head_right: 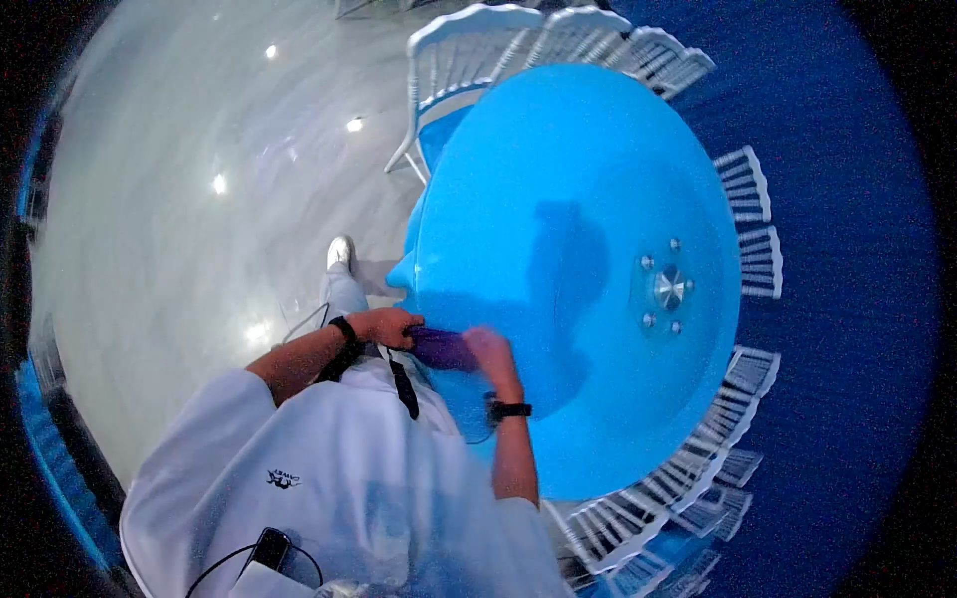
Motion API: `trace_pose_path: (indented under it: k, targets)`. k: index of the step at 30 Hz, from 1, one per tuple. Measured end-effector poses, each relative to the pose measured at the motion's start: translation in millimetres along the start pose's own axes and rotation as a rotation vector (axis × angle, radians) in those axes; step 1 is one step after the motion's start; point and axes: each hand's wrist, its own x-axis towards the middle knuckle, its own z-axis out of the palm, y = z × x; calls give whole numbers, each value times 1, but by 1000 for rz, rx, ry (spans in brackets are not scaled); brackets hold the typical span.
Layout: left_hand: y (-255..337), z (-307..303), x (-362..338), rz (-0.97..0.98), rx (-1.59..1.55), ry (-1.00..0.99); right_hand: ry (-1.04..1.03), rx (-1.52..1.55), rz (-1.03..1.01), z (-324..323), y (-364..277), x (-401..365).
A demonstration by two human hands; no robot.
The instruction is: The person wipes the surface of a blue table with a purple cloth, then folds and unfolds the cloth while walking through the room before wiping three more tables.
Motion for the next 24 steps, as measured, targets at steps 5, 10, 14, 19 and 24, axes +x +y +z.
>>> trace_pose_path:
  k: [5, 10, 14, 19, 24]
  targets:
    - [-15, -16, 11, 23, 340, 255, 144, 106, -49, -44, -44, -14]
    - [27, -74, 17, 232, 367, 445, 318, -141, -106, -82, -60, -40]
    - [23, -77, 24, 392, 516, 600, 537, -395, -297, -59, -11, -47]
    - [-25, -33, 13, 131, 635, 220, 540, -359, -155, 11, 78, -73]
    - [-5, -42, 4, 257, 566, 130, 460, -164, -34, 50, 94, -109]
